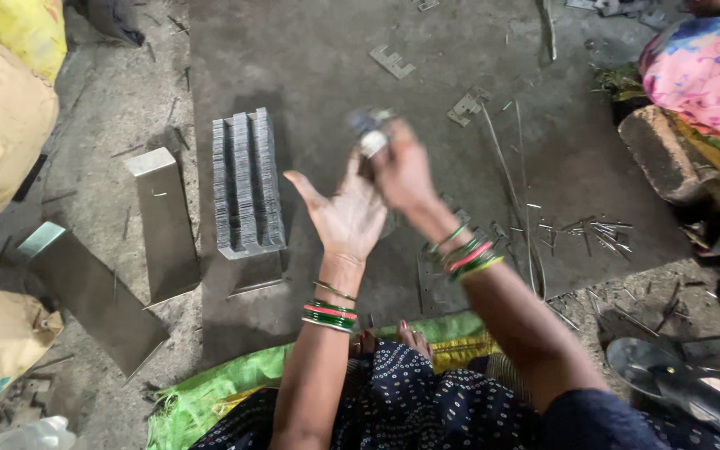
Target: The person picks up metal plates and thin metal rods from the floor, aligns the rods with the plates, and uses a handheld tool to secure them together one by one.
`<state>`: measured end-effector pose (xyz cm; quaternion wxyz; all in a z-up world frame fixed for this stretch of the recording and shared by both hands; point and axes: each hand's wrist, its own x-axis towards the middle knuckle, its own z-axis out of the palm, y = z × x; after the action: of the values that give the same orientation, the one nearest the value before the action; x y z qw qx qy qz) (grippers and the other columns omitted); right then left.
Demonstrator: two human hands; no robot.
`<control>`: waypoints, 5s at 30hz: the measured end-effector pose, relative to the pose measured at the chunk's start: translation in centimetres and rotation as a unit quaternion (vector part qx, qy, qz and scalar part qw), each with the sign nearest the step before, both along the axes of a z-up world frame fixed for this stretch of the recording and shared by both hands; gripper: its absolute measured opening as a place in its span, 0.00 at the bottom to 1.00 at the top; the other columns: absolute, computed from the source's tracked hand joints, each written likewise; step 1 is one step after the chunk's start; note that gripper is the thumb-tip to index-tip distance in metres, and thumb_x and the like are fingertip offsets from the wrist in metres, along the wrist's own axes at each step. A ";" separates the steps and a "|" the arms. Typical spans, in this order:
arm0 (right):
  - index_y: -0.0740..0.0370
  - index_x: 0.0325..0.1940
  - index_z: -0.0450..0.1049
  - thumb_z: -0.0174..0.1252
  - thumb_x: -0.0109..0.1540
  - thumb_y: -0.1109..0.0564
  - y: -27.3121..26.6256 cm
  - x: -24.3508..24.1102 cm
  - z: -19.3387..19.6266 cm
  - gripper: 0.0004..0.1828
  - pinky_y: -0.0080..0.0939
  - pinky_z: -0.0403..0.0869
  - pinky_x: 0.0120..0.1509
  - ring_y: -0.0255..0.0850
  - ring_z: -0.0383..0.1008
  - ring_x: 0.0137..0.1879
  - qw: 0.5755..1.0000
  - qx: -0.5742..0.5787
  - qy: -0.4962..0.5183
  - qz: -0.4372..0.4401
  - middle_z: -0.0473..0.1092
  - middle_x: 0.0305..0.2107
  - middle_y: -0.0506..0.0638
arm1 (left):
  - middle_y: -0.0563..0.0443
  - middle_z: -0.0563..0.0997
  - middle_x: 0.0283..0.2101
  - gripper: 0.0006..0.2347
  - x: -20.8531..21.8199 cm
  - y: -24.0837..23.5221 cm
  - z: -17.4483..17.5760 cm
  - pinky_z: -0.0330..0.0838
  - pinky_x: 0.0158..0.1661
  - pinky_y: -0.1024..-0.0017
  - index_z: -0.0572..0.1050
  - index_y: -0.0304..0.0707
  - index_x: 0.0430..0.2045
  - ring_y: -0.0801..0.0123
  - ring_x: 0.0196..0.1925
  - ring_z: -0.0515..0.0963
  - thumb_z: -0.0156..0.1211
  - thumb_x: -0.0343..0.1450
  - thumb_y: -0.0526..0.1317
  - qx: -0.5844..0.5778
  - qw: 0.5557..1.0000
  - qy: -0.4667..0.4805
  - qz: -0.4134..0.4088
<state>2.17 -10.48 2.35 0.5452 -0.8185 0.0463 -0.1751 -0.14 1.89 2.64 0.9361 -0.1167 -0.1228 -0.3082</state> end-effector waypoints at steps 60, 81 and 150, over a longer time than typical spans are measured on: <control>0.62 0.64 0.58 0.78 0.39 0.59 -8.8 -12.5 -20.7 0.53 0.59 0.74 0.56 0.70 0.69 0.55 0.898 -0.313 0.307 0.037 0.62 0.53 0.71 | 0.57 0.72 0.23 0.11 2.4 8.6 -28.6 0.57 0.20 0.74 0.78 0.40 0.36 0.75 0.18 0.66 0.77 0.69 0.40 0.646 0.751 0.134 0.030; 0.62 0.69 0.61 0.66 0.59 0.46 -14.8 -4.3 -18.0 0.38 0.64 0.69 0.62 0.66 0.66 0.64 0.821 -0.437 0.364 0.047 0.73 0.50 0.67 | 0.50 0.81 0.47 0.23 -1.2 3.5 -25.7 0.79 0.47 0.66 0.70 0.35 0.52 0.68 0.47 0.82 0.72 0.65 0.38 0.630 0.767 -0.106 -0.057; 0.52 0.50 0.77 0.65 0.53 0.38 6.6 -13.9 -22.4 0.26 0.54 0.75 0.53 0.55 0.76 0.52 0.810 -0.287 0.260 0.439 0.75 0.46 0.56 | 0.43 0.84 0.34 0.27 2.3 11.7 -16.2 0.85 0.38 0.51 0.75 0.38 0.42 0.56 0.34 0.86 0.66 0.60 0.61 0.448 0.879 0.142 0.081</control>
<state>-11.70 -3.92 -20.02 0.2714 -0.8860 -0.2301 0.2973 2.17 13.58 -13.57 0.9177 0.2828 0.1532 -0.2333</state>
